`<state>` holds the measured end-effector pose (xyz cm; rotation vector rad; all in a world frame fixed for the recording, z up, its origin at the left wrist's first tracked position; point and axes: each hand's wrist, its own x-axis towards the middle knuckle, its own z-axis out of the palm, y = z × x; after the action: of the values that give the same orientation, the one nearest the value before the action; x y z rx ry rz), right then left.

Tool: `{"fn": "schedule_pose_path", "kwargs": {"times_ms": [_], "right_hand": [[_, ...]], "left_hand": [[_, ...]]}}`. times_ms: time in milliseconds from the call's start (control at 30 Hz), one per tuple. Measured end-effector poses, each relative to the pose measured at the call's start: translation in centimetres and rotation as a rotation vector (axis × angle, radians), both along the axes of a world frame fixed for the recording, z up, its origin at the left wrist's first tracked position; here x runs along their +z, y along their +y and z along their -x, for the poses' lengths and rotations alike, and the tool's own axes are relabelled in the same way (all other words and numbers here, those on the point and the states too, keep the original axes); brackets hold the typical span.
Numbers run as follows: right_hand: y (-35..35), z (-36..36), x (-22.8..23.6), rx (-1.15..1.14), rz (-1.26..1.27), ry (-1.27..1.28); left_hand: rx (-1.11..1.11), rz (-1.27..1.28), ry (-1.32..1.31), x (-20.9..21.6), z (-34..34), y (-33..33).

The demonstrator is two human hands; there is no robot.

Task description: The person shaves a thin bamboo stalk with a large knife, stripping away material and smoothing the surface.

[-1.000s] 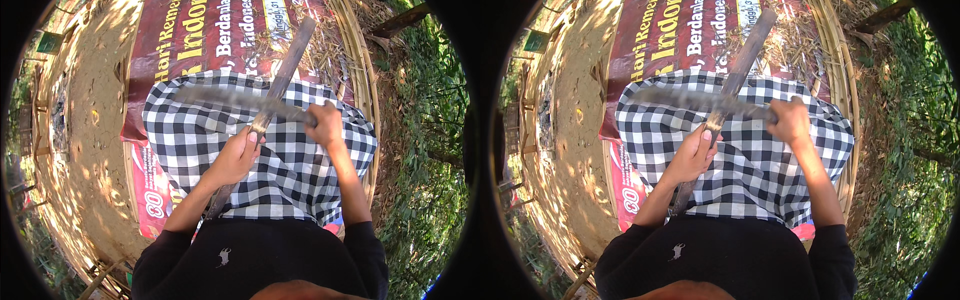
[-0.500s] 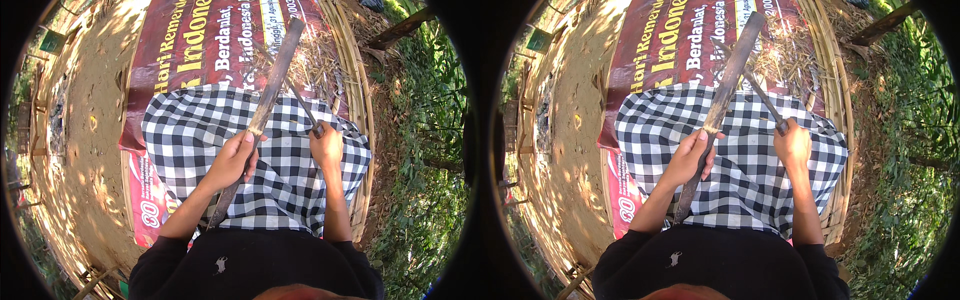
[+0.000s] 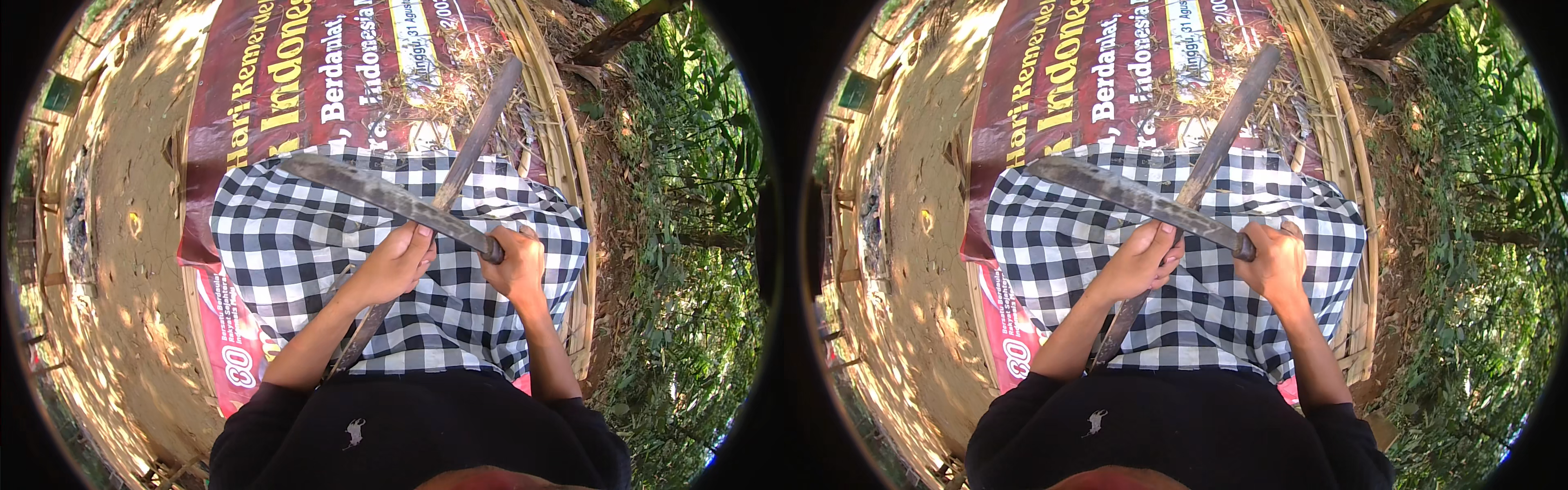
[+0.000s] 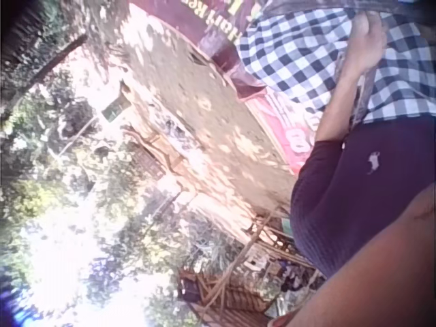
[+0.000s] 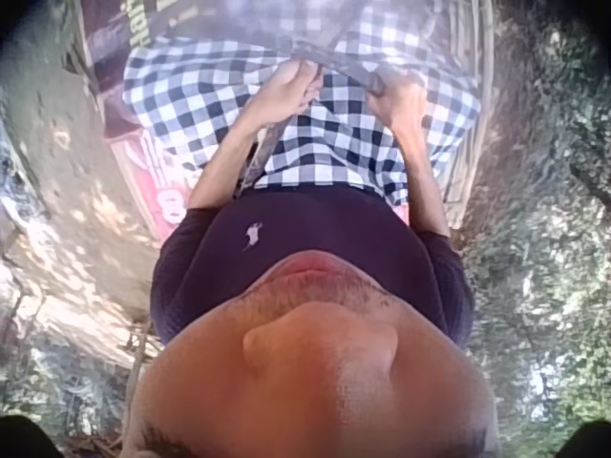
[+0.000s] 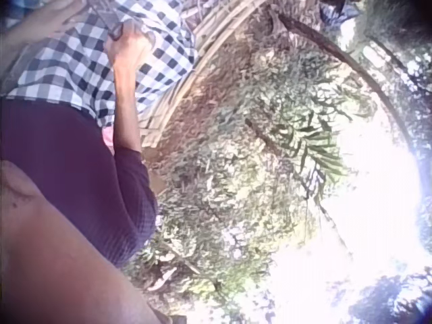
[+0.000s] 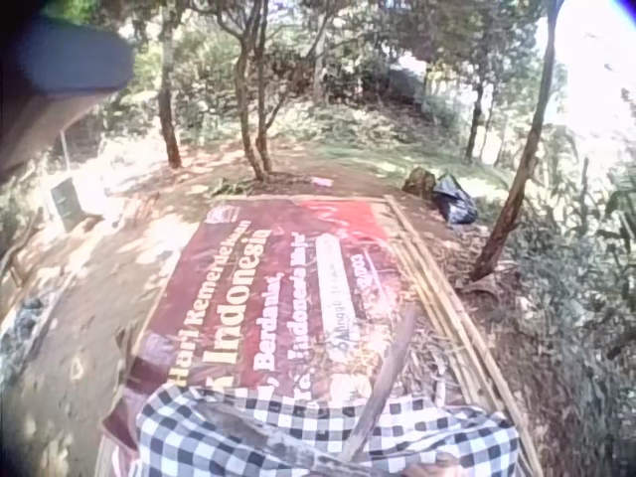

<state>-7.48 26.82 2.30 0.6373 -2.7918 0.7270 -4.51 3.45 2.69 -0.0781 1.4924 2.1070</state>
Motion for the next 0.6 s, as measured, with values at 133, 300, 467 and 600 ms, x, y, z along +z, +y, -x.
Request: {"fn": "schedule_pose_path", "kwargs": {"times_ms": [133,300,467,600], "right_hand": [[-0.2,0.8,-0.5,0.009,-0.068,-0.075],[-0.1,2.0,-3.0,0.083,-0.002,-0.046],[5.0,8.1,-2.0,-0.444,-0.023,-0.125],[4.0,6.5,-0.7,-0.464,0.207,-0.149]], "left_hand": [[0.050,0.212,0.234,-0.5,-0.2,0.4],[0.059,0.491,0.418,-0.5,-1.2,-0.1],[0.055,0.392,0.289,-2.7,-3.2,-0.2],[0.094,0.030,-0.040,-1.9,-2.0,-1.1]]}}
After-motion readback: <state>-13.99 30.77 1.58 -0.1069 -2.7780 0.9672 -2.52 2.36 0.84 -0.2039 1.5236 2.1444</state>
